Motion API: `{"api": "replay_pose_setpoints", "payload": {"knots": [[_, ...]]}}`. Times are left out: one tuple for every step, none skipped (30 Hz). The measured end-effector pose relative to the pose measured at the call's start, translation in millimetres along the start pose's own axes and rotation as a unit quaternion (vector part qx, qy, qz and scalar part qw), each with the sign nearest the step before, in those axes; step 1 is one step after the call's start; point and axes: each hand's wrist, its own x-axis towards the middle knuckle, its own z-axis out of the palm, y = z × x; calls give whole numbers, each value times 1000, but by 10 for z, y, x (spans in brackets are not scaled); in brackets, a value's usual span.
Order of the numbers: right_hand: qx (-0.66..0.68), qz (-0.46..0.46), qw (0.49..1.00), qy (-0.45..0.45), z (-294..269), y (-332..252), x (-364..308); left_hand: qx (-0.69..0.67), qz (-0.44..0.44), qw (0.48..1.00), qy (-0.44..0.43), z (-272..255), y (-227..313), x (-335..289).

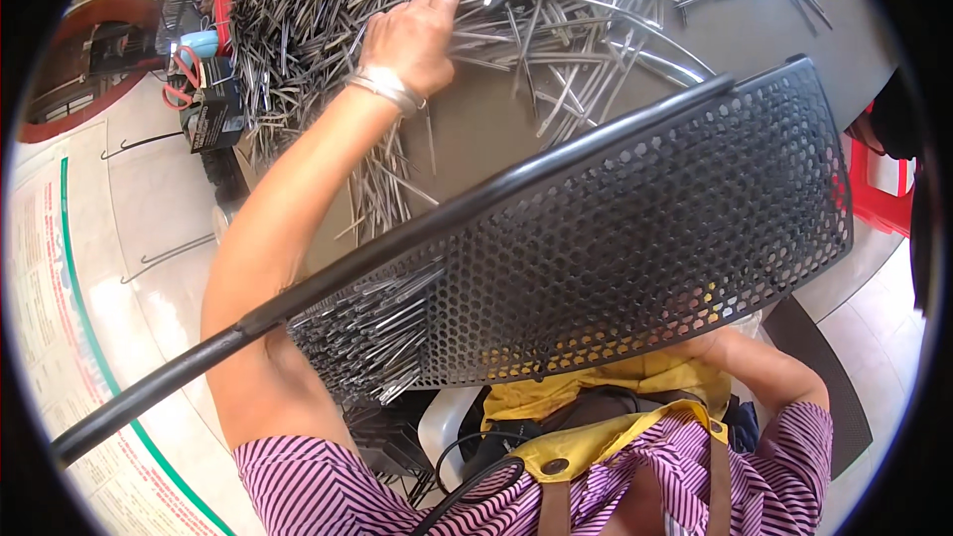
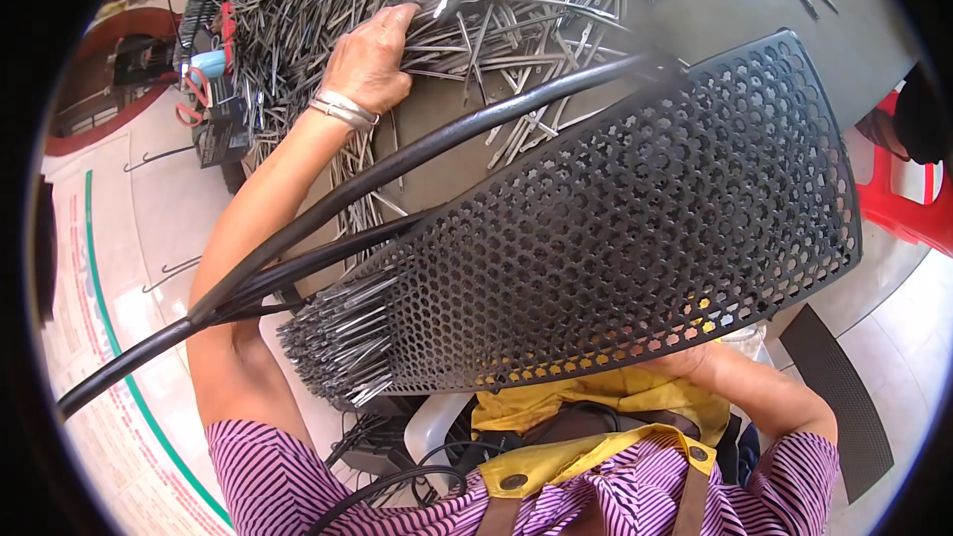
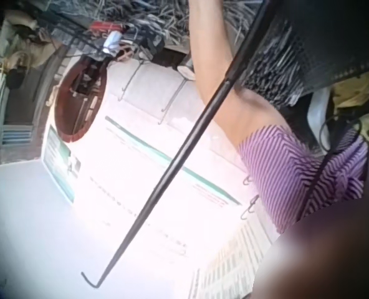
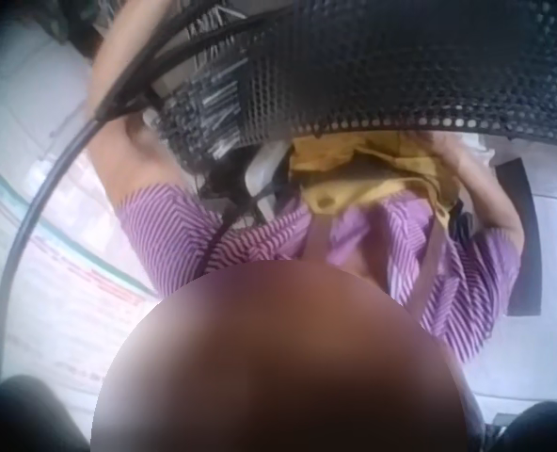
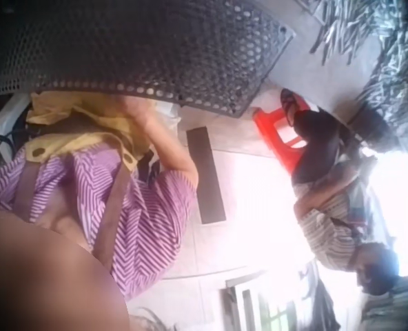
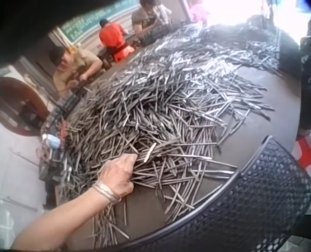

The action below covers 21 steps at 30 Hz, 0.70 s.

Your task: Picking up bundles of metal rods and inserting them into the holes of a perforated sorting tray.

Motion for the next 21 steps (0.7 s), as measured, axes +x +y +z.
{"api": "replay_pose_setpoints", "payload": {"knots": [[-16,-1,1000,10,26,20,-6,-1,3,1000,1,6,7,21],[-15,1,1000,12,20,29,-2,-6,-29,1000,-8,7,12,27],[-32,5,999,3,20,27,-9,-13,-62,998,-20,-1,38,27],[-49,8,999,-6,17,24,-14,-9,-79,997,-20,16,41,18],[-48,8,999,-6,-5,10,-15,-10,-77,997,-21,27,46,-6],[-18,3,1000,10,-46,-12,-11,2,-67,998,-7,21,44,-42],[12,-3,1000,25,-65,-21,-7,13,-58,998,6,26,32,-76],[13,-4,1000,25,-60,-16,-2,35,-27,999,20,50,5,-112],[24,2,999,24,-58,-17,-2,36,-27,999,20,57,-23,-135],[35,7,999,22,-54,-18,-1,47,15,997,55,61,-54,-152],[35,4,999,22,60,48,-8,59,57,993,91,58,-90,-175],[-105,-47,989,89,252,166,-51,6,45,995,86,-1,-98,-160],[-241,-96,954,152,334,217,-62,6,44,995,85,-54,-72,-130],[-241,-97,954,152,338,227,-71,-30,7,995,93,-124,-46,-97],[-139,-63,983,104,306,199,-38,-63,-31,993,100,-196,-35,-82],[-36,-29,998,54,289,184,-17,-69,-34,988,137,-247,-73,-54],[-35,-33,997,55,295,183,-13,-109,-103,978,148,-312,-62,-31],[-64,-62,991,104,298,180,-13,-179,-164,957,158,-374,-76,-10],[-93,-90,980,154,301,175,-15,-247,-223,928,167,-430,-109,-2],[-93,-93,979,156,306,168,-21,-287,-246,908,179,-466,-205,7],[-128,-103,970,181,313,165,-36,-350,-280,873,194,-534,-215,36]]}}
